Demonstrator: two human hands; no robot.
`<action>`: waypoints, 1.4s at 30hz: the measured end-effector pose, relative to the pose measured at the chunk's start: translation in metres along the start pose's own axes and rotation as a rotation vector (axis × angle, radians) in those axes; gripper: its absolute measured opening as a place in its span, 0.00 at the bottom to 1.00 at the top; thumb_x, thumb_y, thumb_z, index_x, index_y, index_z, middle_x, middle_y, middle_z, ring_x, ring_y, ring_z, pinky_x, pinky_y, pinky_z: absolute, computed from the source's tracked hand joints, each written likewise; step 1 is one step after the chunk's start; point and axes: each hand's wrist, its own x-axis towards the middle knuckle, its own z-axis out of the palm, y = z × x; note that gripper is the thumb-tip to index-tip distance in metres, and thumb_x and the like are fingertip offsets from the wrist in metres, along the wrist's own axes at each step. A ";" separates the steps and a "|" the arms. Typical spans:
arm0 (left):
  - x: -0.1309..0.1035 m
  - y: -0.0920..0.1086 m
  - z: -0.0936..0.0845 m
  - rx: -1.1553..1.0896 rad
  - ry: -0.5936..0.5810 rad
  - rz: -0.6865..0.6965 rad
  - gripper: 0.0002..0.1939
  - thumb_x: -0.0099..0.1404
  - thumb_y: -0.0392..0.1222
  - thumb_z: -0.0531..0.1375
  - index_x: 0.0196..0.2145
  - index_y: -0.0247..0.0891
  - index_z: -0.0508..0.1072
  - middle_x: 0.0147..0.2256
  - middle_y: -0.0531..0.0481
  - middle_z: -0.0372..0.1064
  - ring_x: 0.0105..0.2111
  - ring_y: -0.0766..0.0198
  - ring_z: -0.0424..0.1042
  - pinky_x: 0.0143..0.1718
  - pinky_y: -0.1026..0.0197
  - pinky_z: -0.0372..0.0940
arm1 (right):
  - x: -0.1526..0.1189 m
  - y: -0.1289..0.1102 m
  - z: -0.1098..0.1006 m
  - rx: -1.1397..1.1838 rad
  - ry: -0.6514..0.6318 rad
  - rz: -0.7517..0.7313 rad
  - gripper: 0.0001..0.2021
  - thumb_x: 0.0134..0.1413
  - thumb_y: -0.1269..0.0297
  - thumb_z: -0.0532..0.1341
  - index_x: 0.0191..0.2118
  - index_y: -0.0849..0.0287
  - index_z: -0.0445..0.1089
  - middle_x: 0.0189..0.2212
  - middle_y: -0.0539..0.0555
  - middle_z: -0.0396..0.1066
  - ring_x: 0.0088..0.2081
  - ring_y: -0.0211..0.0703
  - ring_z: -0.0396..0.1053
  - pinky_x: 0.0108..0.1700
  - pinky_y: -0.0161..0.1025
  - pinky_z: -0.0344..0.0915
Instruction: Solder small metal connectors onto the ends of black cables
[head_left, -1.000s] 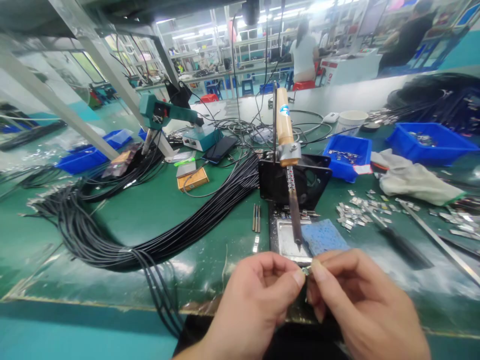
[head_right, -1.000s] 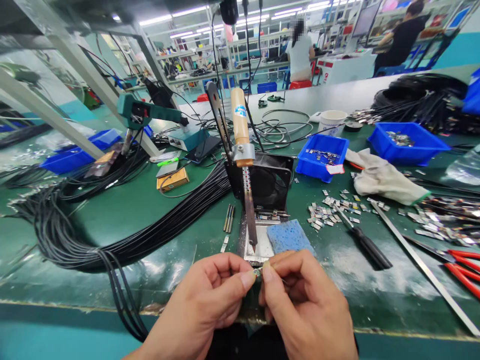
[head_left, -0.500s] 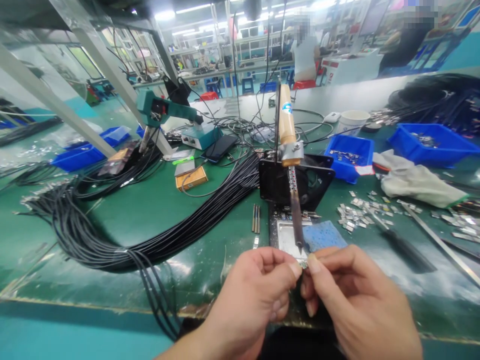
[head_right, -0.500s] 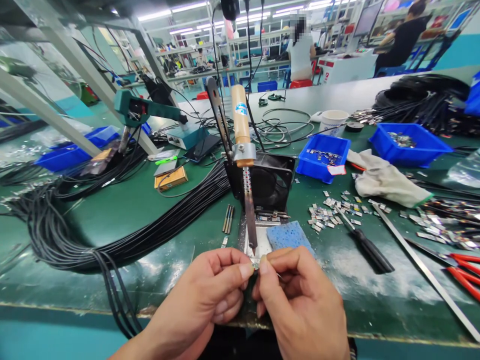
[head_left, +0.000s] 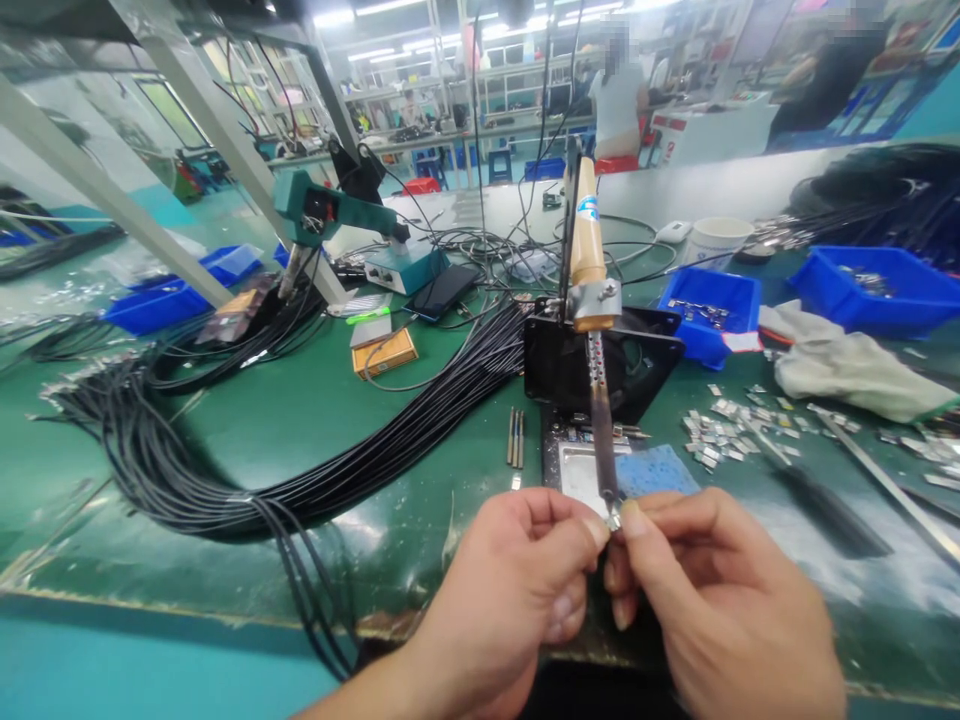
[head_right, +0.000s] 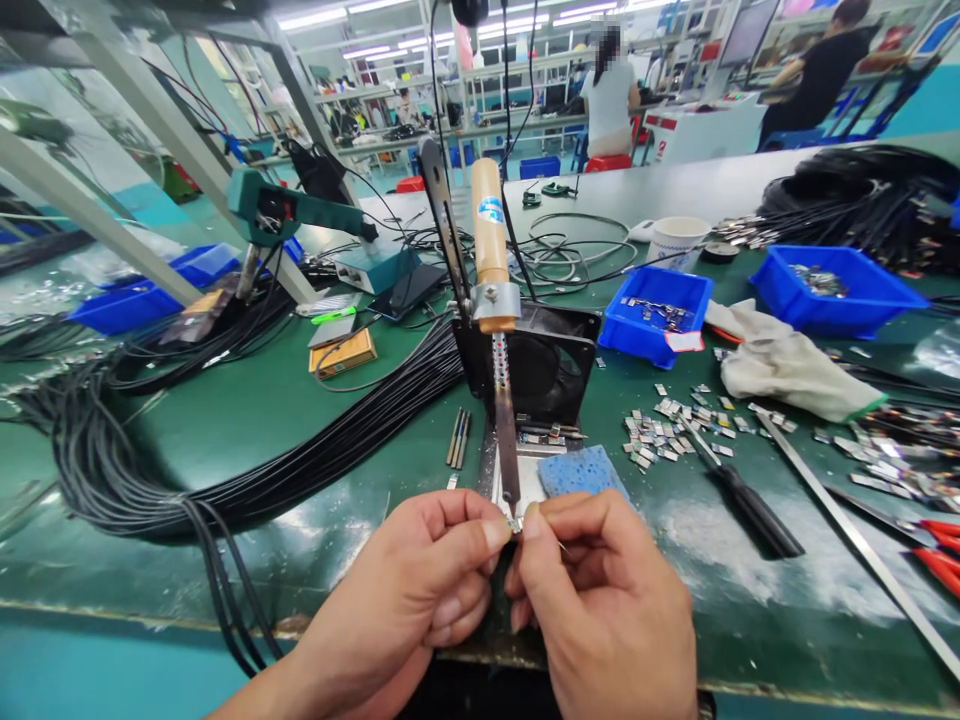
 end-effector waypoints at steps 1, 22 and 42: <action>0.000 0.000 0.000 0.001 -0.005 -0.002 0.10 0.61 0.40 0.66 0.27 0.36 0.69 0.15 0.61 0.56 0.14 0.78 0.44 0.16 0.69 0.40 | 0.001 0.002 -0.001 0.002 -0.019 -0.015 0.11 0.58 0.59 0.69 0.29 0.55 0.70 0.22 0.49 0.74 0.17 0.35 0.71 0.18 0.30 0.70; 0.001 -0.001 0.002 0.002 0.006 0.013 0.09 0.62 0.38 0.65 0.28 0.36 0.68 0.16 0.59 0.58 0.14 0.79 0.45 0.16 0.70 0.41 | 0.003 0.004 0.000 0.048 -0.017 -0.041 0.11 0.59 0.60 0.69 0.28 0.55 0.70 0.21 0.48 0.74 0.17 0.35 0.71 0.18 0.29 0.70; 0.000 0.000 0.004 -0.007 0.026 0.033 0.09 0.62 0.37 0.65 0.27 0.35 0.69 0.16 0.60 0.58 0.14 0.79 0.45 0.16 0.70 0.42 | 0.004 0.005 -0.002 0.012 -0.031 -0.081 0.10 0.60 0.62 0.68 0.29 0.57 0.70 0.21 0.48 0.74 0.16 0.34 0.71 0.18 0.28 0.70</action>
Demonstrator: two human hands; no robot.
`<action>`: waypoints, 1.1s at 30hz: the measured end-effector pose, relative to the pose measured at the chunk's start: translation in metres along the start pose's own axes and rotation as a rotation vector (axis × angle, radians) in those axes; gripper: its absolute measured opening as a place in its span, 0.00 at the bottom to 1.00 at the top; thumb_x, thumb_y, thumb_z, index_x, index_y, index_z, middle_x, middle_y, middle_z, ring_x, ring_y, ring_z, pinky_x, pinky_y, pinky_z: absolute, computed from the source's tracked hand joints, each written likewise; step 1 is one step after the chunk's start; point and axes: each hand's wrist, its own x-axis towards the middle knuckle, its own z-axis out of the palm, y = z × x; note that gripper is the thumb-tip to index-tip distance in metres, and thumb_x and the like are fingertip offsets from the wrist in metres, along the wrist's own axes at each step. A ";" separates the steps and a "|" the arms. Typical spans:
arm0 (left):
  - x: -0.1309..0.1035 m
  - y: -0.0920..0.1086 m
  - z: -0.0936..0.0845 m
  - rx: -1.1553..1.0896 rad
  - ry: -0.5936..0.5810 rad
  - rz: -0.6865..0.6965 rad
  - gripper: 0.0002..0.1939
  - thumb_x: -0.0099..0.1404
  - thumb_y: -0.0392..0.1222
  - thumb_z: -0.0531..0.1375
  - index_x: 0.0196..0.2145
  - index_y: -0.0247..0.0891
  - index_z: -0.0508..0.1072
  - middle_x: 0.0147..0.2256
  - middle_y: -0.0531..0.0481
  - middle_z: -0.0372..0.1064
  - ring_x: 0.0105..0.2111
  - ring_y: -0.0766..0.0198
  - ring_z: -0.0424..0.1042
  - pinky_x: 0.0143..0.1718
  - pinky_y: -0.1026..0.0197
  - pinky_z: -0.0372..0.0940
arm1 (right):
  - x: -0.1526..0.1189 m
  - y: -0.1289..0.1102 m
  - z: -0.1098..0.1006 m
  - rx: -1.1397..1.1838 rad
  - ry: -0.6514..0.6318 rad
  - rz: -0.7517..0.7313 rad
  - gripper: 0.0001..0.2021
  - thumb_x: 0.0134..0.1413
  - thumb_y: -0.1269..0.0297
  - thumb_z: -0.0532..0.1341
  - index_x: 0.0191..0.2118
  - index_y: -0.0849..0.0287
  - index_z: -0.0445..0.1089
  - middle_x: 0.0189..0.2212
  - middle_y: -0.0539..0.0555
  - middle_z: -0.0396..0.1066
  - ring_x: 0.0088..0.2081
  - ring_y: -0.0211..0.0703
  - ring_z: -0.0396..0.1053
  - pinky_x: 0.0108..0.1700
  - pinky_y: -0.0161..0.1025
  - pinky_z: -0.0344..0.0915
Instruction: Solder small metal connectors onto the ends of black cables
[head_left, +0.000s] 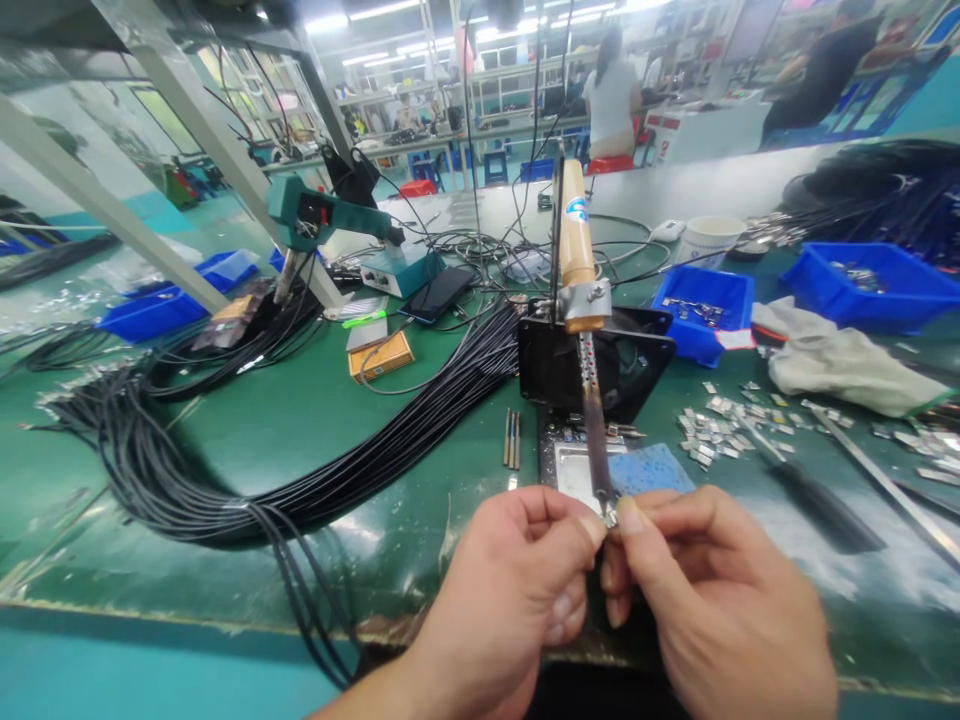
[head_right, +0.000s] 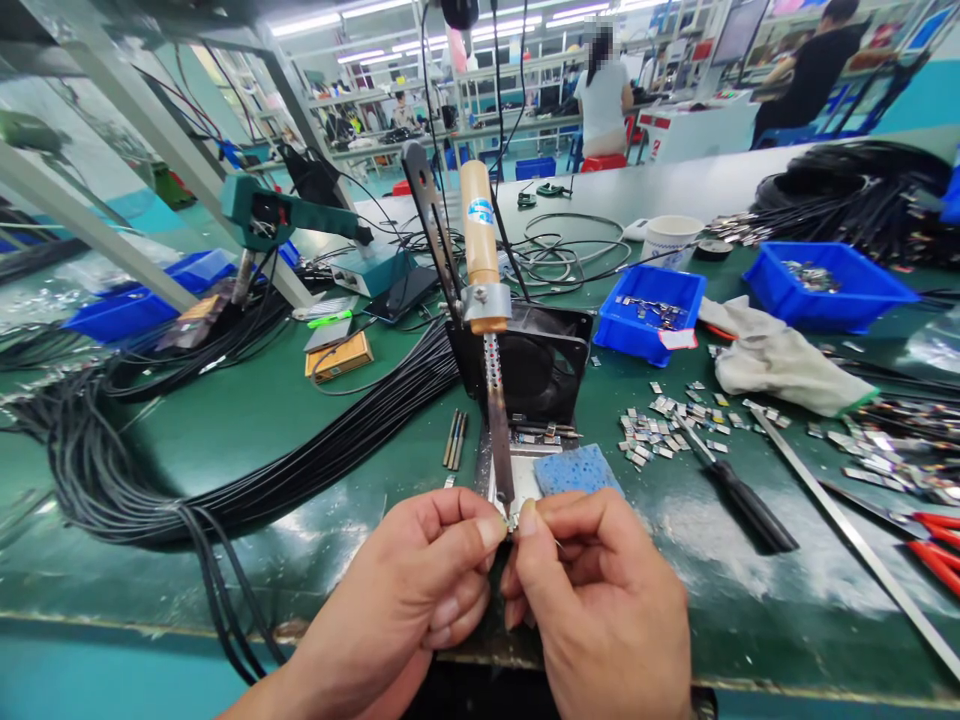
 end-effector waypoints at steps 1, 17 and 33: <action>0.000 0.000 0.000 -0.001 0.000 0.001 0.09 0.61 0.37 0.65 0.27 0.35 0.69 0.16 0.59 0.58 0.14 0.79 0.45 0.16 0.70 0.42 | 0.000 0.000 0.000 -0.002 -0.003 -0.003 0.10 0.61 0.63 0.68 0.29 0.57 0.70 0.21 0.48 0.74 0.16 0.34 0.71 0.18 0.27 0.70; 0.001 -0.002 -0.002 -0.012 -0.024 0.013 0.10 0.62 0.39 0.66 0.27 0.35 0.70 0.15 0.59 0.59 0.13 0.79 0.46 0.16 0.70 0.42 | 0.000 0.001 0.000 0.047 -0.005 -0.001 0.10 0.60 0.63 0.68 0.29 0.56 0.70 0.22 0.47 0.74 0.17 0.35 0.71 0.18 0.29 0.70; 0.000 0.000 0.000 -0.004 -0.003 0.000 0.10 0.62 0.39 0.66 0.28 0.35 0.69 0.16 0.59 0.59 0.13 0.79 0.46 0.15 0.71 0.43 | 0.002 -0.001 0.002 0.024 0.018 0.018 0.11 0.59 0.62 0.68 0.28 0.57 0.70 0.22 0.48 0.74 0.17 0.34 0.71 0.18 0.29 0.70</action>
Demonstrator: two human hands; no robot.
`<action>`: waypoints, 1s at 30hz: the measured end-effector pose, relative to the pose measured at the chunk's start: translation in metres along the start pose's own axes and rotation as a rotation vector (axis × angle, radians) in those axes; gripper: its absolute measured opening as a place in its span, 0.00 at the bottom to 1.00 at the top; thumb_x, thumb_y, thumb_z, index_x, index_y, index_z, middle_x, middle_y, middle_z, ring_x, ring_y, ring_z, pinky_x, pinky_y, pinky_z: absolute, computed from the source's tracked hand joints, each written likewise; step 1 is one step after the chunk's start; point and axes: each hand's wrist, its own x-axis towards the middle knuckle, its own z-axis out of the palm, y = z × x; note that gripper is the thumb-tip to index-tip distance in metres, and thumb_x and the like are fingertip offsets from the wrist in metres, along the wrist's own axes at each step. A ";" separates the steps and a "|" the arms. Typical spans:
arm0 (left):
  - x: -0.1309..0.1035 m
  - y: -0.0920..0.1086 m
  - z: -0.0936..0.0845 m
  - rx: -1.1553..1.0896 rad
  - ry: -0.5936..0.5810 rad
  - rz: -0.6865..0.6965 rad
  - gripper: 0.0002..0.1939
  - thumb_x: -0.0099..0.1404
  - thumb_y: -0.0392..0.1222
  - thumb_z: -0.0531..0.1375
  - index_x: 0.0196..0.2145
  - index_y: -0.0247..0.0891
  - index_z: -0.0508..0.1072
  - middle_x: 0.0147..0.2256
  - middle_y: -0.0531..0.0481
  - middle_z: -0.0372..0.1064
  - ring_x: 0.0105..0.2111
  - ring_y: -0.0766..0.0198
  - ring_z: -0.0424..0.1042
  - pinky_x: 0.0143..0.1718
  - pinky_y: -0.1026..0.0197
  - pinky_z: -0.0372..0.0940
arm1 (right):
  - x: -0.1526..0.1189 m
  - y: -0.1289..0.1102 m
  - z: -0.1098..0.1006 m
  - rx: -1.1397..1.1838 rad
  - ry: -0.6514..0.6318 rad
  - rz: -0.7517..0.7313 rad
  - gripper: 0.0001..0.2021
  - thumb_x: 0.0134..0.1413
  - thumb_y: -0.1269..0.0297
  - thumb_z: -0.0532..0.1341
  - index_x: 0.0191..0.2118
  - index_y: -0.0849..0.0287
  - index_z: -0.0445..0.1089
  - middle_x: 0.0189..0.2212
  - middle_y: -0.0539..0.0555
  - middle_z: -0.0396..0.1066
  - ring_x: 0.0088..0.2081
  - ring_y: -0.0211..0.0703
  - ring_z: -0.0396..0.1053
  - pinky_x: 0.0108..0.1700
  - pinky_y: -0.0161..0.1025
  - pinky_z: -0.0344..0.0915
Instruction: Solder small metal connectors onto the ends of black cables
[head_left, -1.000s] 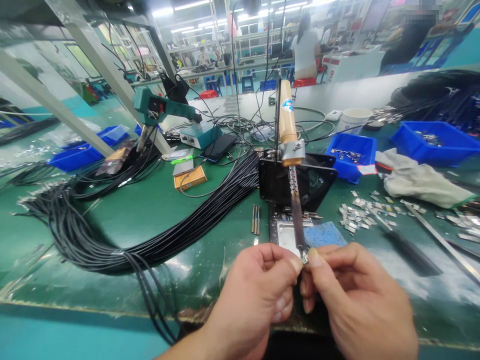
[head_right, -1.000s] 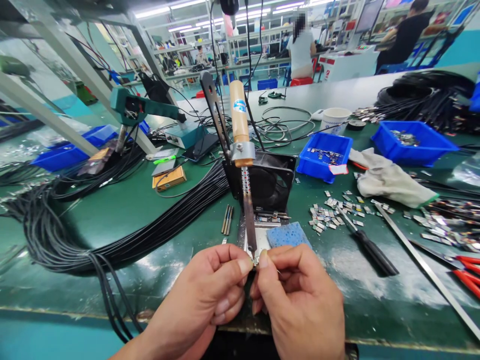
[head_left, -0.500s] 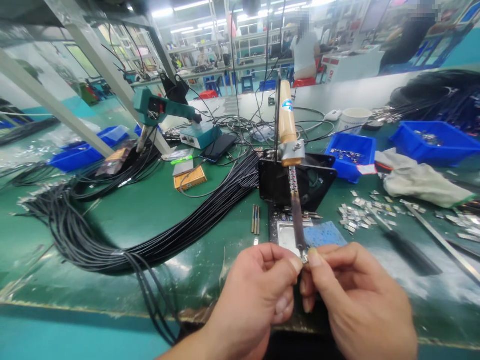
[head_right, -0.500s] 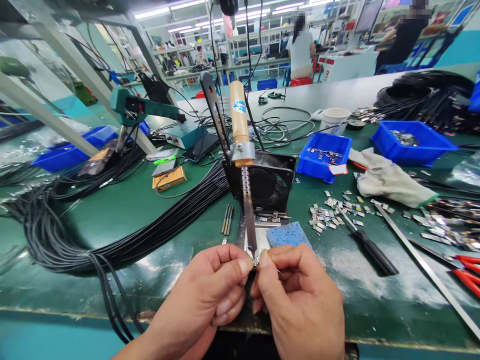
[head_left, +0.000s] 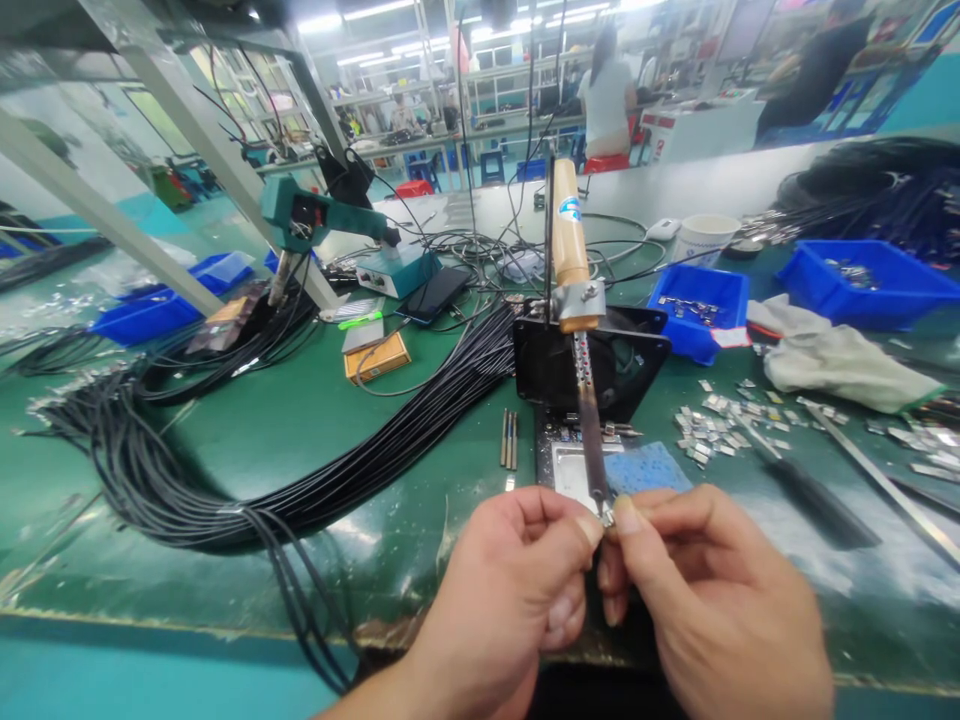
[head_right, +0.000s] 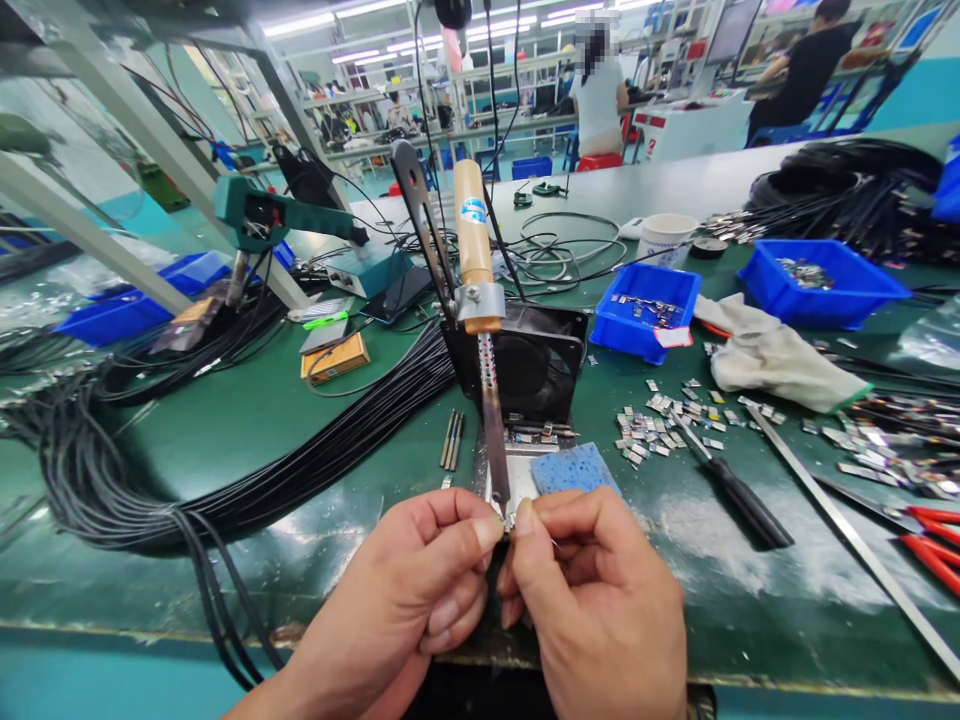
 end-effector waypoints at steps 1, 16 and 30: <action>0.000 0.000 0.000 0.004 0.000 -0.001 0.10 0.62 0.39 0.66 0.28 0.35 0.69 0.16 0.59 0.59 0.13 0.79 0.46 0.15 0.71 0.44 | 0.000 -0.001 0.001 0.002 0.004 0.001 0.11 0.59 0.62 0.68 0.28 0.57 0.70 0.22 0.48 0.73 0.17 0.34 0.71 0.18 0.29 0.70; 0.001 -0.002 -0.002 0.046 0.008 -0.002 0.09 0.64 0.38 0.64 0.28 0.36 0.68 0.15 0.60 0.56 0.13 0.78 0.46 0.15 0.72 0.44 | -0.001 -0.002 -0.001 -0.016 -0.023 -0.006 0.11 0.60 0.61 0.68 0.29 0.57 0.70 0.21 0.48 0.74 0.17 0.34 0.71 0.18 0.28 0.70; -0.004 -0.024 -0.014 -0.003 -0.130 0.024 0.15 0.64 0.46 0.69 0.32 0.37 0.68 0.18 0.55 0.69 0.13 0.74 0.60 0.15 0.72 0.58 | -0.010 -0.005 -0.011 -0.146 0.047 -0.101 0.12 0.55 0.54 0.70 0.30 0.55 0.72 0.26 0.52 0.74 0.22 0.40 0.73 0.20 0.33 0.72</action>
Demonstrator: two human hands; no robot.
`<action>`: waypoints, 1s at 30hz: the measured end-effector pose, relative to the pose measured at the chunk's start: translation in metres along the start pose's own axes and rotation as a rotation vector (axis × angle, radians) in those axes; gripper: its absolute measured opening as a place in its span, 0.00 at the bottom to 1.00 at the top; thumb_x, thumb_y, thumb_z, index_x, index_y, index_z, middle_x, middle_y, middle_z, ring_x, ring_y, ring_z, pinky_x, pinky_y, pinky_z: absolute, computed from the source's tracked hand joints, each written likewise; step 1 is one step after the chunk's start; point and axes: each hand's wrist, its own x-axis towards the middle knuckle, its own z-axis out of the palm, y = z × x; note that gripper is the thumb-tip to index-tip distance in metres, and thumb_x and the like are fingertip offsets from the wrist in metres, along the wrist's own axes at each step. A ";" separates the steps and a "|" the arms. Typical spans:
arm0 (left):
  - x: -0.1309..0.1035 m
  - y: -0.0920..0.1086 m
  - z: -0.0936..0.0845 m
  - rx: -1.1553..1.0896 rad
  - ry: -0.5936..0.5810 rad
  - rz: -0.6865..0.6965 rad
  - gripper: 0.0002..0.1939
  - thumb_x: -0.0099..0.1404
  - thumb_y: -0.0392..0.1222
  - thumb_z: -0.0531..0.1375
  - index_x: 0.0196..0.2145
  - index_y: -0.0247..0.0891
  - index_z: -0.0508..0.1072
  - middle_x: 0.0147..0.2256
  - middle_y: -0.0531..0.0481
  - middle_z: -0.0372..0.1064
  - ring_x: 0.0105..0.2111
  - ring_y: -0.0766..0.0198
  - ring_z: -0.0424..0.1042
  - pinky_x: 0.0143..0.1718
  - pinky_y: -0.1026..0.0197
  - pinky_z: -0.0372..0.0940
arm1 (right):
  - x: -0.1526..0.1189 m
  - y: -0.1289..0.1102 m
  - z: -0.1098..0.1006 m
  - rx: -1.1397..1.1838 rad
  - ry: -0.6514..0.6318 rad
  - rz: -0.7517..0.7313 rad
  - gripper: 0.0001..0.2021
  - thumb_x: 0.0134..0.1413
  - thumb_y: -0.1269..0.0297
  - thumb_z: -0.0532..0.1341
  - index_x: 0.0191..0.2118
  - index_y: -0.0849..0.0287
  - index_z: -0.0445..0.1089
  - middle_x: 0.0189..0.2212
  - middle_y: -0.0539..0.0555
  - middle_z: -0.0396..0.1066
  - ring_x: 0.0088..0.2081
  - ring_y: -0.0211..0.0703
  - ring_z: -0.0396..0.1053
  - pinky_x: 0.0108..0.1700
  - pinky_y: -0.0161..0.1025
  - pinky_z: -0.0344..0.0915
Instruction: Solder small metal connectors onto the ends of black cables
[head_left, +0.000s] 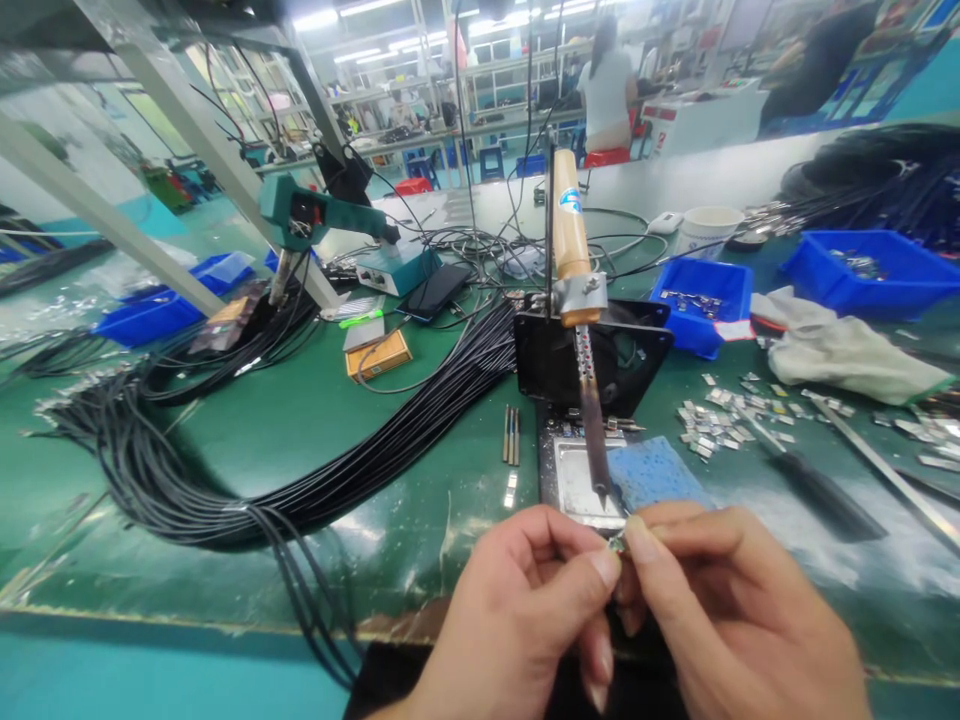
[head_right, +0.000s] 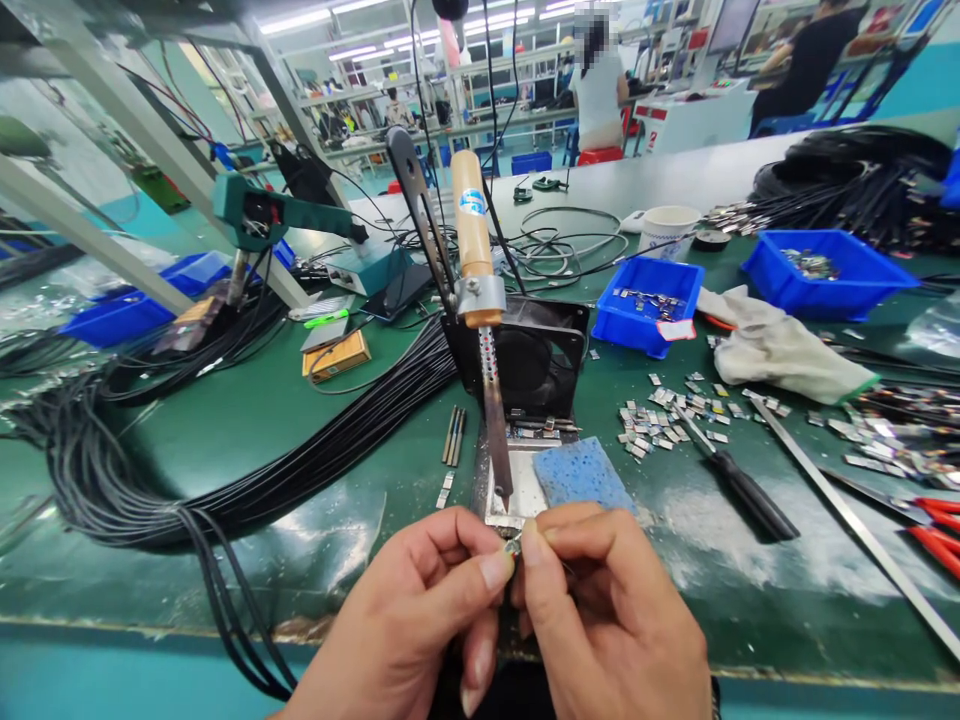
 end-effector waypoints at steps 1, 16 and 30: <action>0.000 -0.001 0.000 -0.007 -0.002 0.005 0.15 0.64 0.46 0.69 0.32 0.37 0.68 0.18 0.55 0.69 0.13 0.74 0.60 0.15 0.73 0.59 | 0.002 -0.001 0.000 -0.001 0.014 0.005 0.14 0.53 0.51 0.70 0.30 0.55 0.72 0.25 0.52 0.74 0.22 0.41 0.72 0.20 0.34 0.71; 0.003 0.006 0.005 0.005 0.061 0.002 0.10 0.66 0.42 0.65 0.31 0.36 0.68 0.15 0.58 0.63 0.11 0.76 0.53 0.13 0.74 0.52 | 0.001 0.005 0.002 0.041 -0.061 0.037 0.08 0.58 0.61 0.69 0.30 0.55 0.72 0.28 0.50 0.75 0.20 0.36 0.73 0.21 0.30 0.73; 0.006 0.011 0.007 -0.007 0.071 0.019 0.08 0.66 0.39 0.64 0.31 0.35 0.69 0.15 0.58 0.62 0.12 0.76 0.53 0.14 0.73 0.53 | 0.003 0.008 0.007 0.151 -0.060 0.087 0.07 0.59 0.63 0.69 0.31 0.53 0.71 0.28 0.48 0.76 0.20 0.35 0.73 0.20 0.29 0.73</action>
